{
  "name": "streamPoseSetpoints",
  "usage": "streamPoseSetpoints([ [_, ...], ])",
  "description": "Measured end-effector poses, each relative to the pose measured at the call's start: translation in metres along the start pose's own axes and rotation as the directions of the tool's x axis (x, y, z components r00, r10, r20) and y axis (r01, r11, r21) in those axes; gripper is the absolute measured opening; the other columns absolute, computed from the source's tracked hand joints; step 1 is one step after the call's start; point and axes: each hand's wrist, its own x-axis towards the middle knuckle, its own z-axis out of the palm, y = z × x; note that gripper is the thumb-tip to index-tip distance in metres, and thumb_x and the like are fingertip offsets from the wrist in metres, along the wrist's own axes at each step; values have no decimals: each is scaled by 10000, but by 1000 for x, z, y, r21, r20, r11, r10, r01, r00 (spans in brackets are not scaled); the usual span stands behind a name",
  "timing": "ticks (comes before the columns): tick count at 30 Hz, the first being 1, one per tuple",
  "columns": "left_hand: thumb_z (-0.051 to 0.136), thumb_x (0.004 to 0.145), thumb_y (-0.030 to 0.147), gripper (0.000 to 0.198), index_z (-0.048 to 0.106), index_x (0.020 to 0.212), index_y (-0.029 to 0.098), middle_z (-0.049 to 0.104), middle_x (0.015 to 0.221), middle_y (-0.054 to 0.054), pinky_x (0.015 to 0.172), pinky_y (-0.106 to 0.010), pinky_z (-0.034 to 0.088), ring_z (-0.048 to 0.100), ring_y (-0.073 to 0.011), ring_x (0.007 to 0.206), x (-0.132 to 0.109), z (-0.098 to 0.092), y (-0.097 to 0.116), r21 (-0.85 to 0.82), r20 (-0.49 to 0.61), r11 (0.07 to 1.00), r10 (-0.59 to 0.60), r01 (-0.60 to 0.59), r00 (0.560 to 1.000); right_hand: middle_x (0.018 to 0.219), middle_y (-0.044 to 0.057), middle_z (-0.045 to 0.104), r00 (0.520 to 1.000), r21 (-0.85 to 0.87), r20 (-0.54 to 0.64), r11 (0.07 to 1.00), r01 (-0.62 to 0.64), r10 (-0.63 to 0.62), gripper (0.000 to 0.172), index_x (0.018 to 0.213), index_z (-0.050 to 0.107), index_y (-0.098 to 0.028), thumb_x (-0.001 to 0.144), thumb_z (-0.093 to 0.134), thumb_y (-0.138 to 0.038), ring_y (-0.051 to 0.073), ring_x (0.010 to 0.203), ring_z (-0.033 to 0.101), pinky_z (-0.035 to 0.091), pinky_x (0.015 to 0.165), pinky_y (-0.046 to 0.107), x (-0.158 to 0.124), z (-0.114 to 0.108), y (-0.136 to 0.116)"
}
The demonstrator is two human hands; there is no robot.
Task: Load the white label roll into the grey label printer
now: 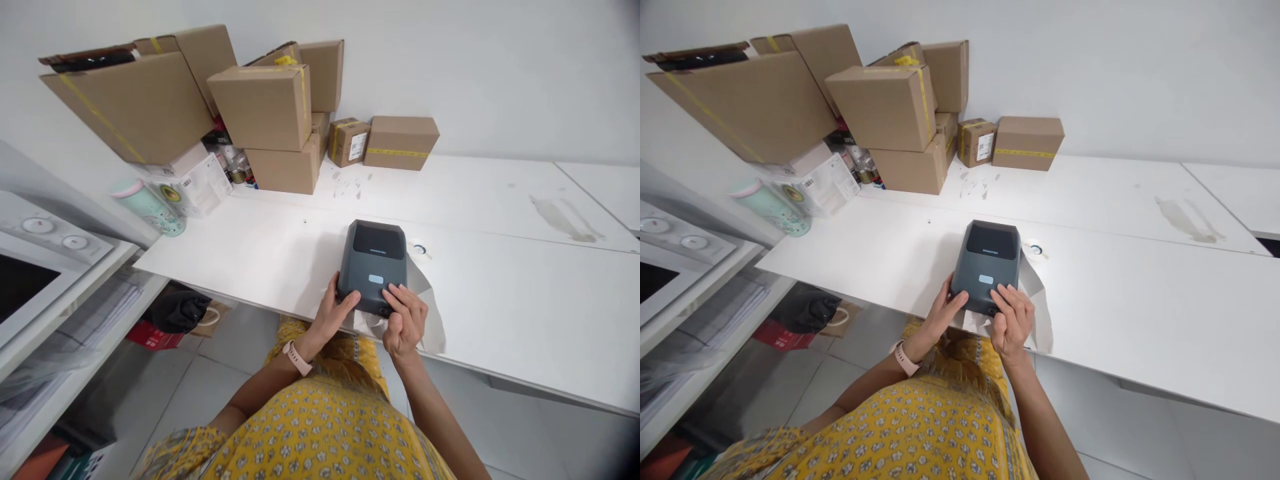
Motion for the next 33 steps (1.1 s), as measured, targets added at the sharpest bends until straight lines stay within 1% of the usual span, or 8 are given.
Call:
streamPoseSetpoints([
  [6, 673, 895, 563, 792, 378, 1544, 218, 497, 1566, -131, 1215, -473, 384, 480, -305, 1438, 10, 1, -5, 87, -50, 996, 30, -25, 998, 1168, 82, 744, 992, 40, -120, 998, -38, 43, 461, 1269, 702, -271, 982, 356, -168, 291, 1177, 663, 493, 1004, 539, -4, 14, 1],
  [12, 721, 844, 568, 824, 396, 1514, 215, 494, 1548, -148, 1146, -448, 452, 528, -306, 1376, -2, -7, -4, -2, 24, 1000, -3, 3, 1000, 1099, 85, 746, 985, 28, -170, 999, -22, 27, 402, 1149, 734, -250, 981, 373, -194, 289, 1123, 672, 514, 957, 535, 0, 19, 2],
  [16, 680, 856, 624, 555, 616, 1198, 191, 684, 1202, -126, 858, -370, 572, 681, -244, 1032, -30, -17, -9, 71, -84, 985, -150, 156, 985, 1090, 87, 749, 988, 54, -114, 994, -98, 104, 391, 1088, 743, -232, 994, 365, -201, 283, 1120, 679, 502, 970, 542, 7, 10, -5],
  [19, 622, 858, 690, 532, 692, 887, 163, 719, 912, -96, 619, -291, 532, 661, -168, 707, -37, -14, -7, 40, 139, 941, -339, 336, 931, 1081, 86, 748, 982, 71, -93, 985, -158, 164, 410, 1056, 747, -231, 1008, 340, -215, 280, 1118, 680, 489, 977, 547, 10, 7, -9],
  [21, 638, 833, 703, 558, 722, 864, 153, 730, 860, -95, 591, -274, 524, 650, -146, 643, -30, -5, -5, -9, 329, 905, -398, 424, 856, 1074, 86, 749, 981, 76, -97, 984, -160, 167, 412, 1044, 747, -229, 1015, 336, -224, 277, 1117, 679, 481, 979, 541, 11, 7, -10],
  [23, 687, 792, 695, 556, 732, 910, 153, 743, 848, -92, 579, -277, 528, 655, -147, 617, -19, 6, -3, -43, 431, 884, -405, 466, 807, 1077, 89, 750, 983, 80, -102, 986, -145, 153, 404, 1044, 745, -224, 1017, 342, -223, 276, 1119, 678, 474, 979, 534, 11, 6, -10],
  [27, 740, 753, 671, 550, 733, 908, 143, 762, 808, -95, 594, -292, 523, 673, -162, 584, -9, 19, -8, -44, 447, 899, -372, 436, 814, 1107, 88, 750, 988, 91, -56, 987, -135, 141, 389, 1072, 738, -221, 1017, 353, -213, 276, 1131, 679, 472, 974, 519, 12, 3, -9],
  [33, 700, 719, 772, 671, 714, 839, 112, 753, 740, -112, 631, -319, 529, 705, -211, 613, -13, 21, -24, -52, 439, 917, -335, 396, 834, 1100, 68, 733, 987, 58, -17, 985, -162, 163, 383, 1069, 738, -233, 1018, 358, -225, 251, 1115, 668, 446, 976, 485, 18, -3, -11],
])
